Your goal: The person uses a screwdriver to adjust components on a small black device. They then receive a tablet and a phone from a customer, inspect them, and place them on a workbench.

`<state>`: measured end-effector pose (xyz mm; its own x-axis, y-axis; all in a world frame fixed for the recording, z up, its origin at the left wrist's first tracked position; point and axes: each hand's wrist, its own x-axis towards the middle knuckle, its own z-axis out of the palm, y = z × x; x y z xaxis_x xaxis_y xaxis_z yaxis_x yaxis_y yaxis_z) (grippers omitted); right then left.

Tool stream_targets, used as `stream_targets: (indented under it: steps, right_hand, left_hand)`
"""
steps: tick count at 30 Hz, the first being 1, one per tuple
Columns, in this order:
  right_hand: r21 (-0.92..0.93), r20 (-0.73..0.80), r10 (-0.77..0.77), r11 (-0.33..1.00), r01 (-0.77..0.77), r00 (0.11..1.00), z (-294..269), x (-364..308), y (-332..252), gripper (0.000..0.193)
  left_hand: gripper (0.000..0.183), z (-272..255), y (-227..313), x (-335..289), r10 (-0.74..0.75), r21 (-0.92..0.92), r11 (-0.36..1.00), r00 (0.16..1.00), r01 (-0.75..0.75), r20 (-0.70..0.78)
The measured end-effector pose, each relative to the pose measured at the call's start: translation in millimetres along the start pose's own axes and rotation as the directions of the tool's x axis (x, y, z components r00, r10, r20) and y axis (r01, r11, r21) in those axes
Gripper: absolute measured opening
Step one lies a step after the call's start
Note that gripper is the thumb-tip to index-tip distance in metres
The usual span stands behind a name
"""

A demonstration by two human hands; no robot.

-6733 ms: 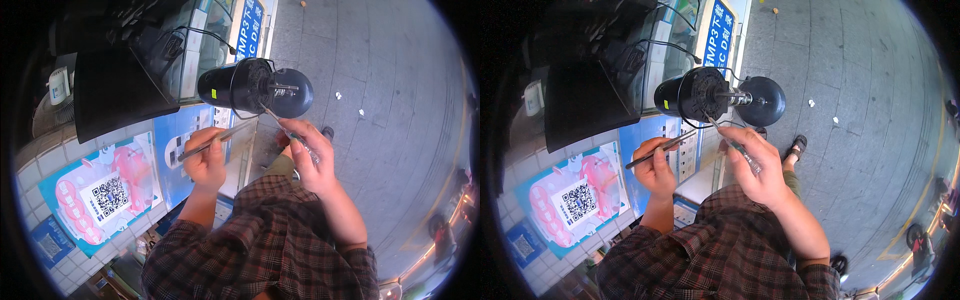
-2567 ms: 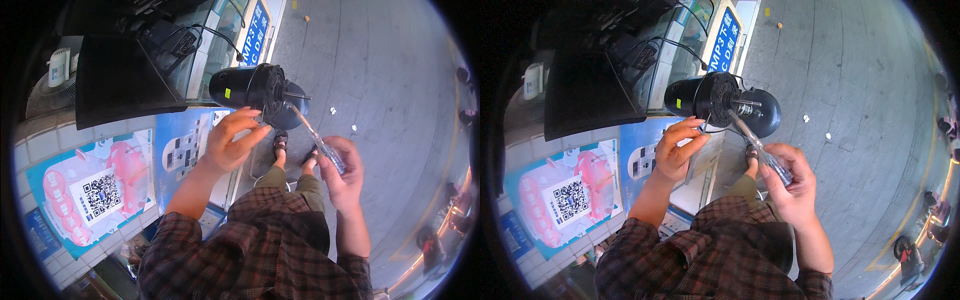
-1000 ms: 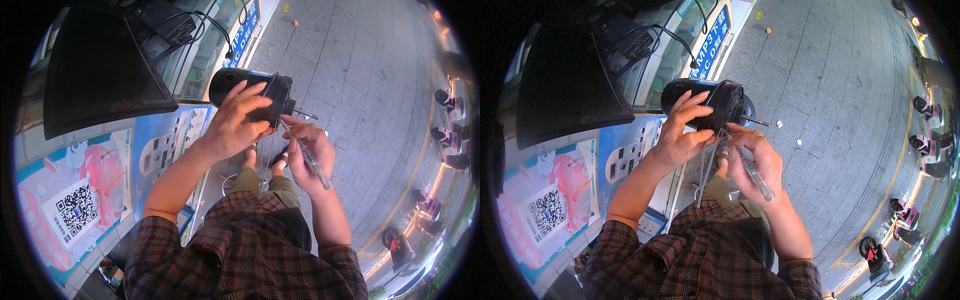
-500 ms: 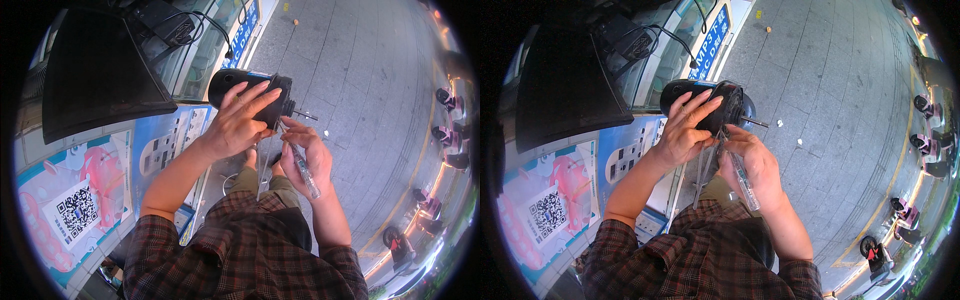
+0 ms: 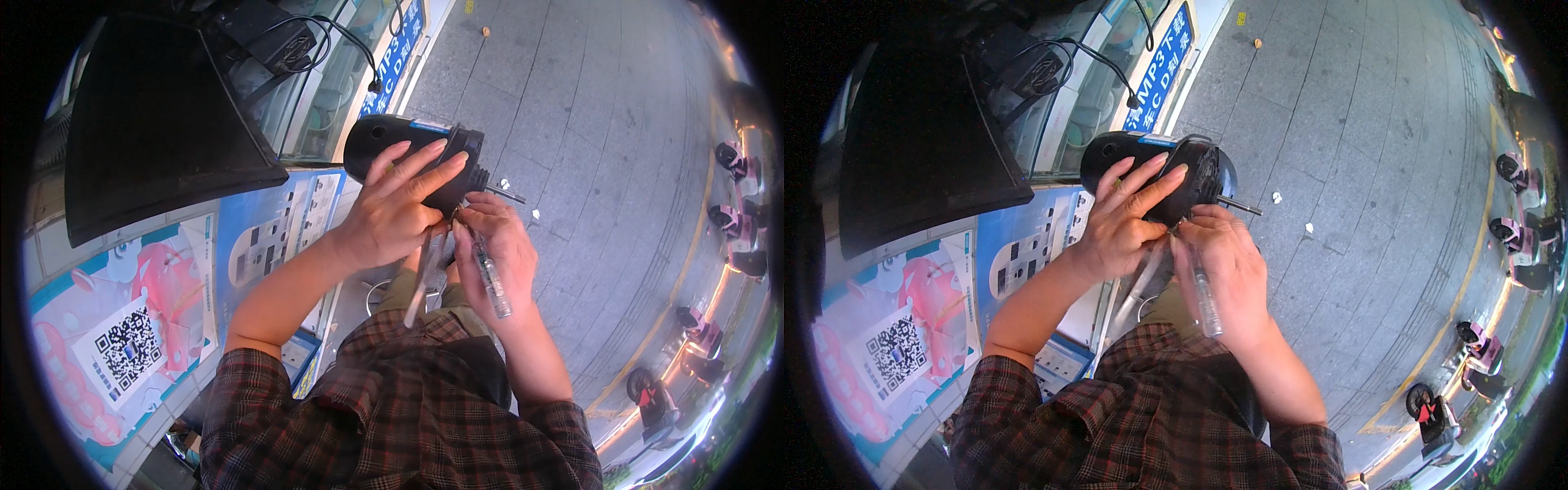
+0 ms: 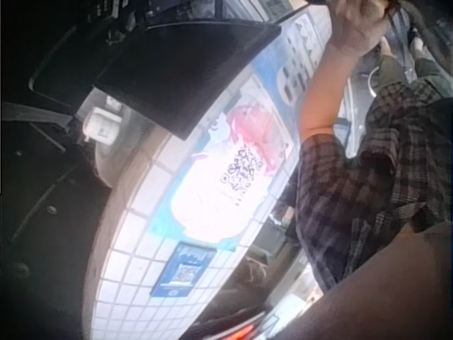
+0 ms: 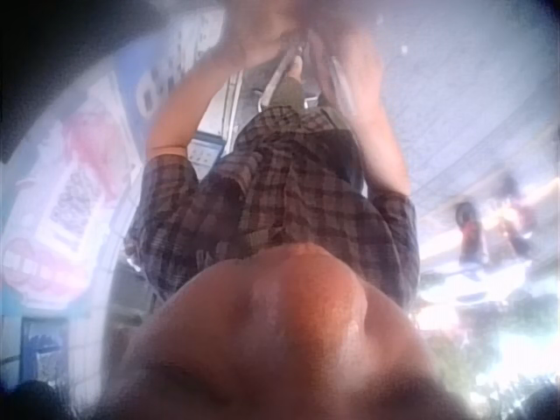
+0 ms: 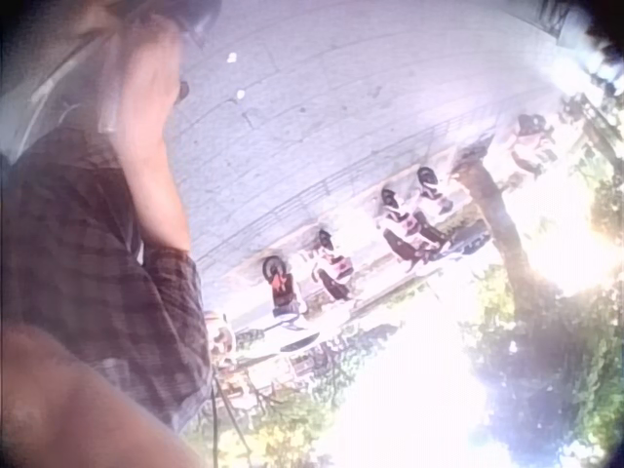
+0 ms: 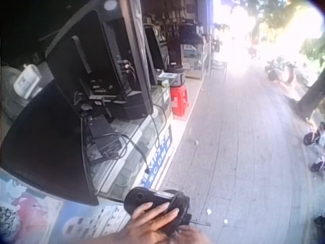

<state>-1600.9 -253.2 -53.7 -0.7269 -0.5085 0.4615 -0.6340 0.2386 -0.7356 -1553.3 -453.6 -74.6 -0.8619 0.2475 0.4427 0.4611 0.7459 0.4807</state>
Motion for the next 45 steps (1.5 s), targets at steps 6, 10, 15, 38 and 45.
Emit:
stream_targets:
  steps: [6, 10, 15, 38, 45]
  right_hand:
    - [0.124, 0.034, 0.133, 0.983, -0.136, 0.991, -10.5, -15.7, -5.0, 0.022]
    - [0.299, -0.034, 0.150, 0.945, -0.133, 0.988, -5.9, -21.8, -2.8, 0.017]
    - [0.416, -0.068, 0.259, 0.885, -0.209, 0.963, 5.1, -27.4, 1.7, 0.015]
    - [0.243, -0.092, 0.124, 0.965, -0.099, 0.988, 3.9, -20.7, 0.4, 0.024]
    - [0.246, -0.137, 0.095, 0.968, -0.059, 0.986, 10.7, -17.6, 2.9, 0.024]
  left_hand:
    - [0.027, -1.1, -1.3, -1.6, 0.013, 0.014, 1.000, 1.000, -0.013, -0.011]
    - [0.029, 1.0, -2.0, -1.6, 0.020, 0.004, 1.000, 0.999, -0.020, -0.032]
    - [0.030, -0.7, 0.1, 0.5, 0.015, 0.006, 1.000, 0.999, -0.015, -0.032]
    - [0.028, 0.8, 4.3, -2.1, 0.002, -0.006, 1.000, 1.000, -0.002, -0.011]
    - [0.026, 1.9, 3.0, 1.2, -0.004, 0.009, 1.000, 0.999, 0.004, -0.039]
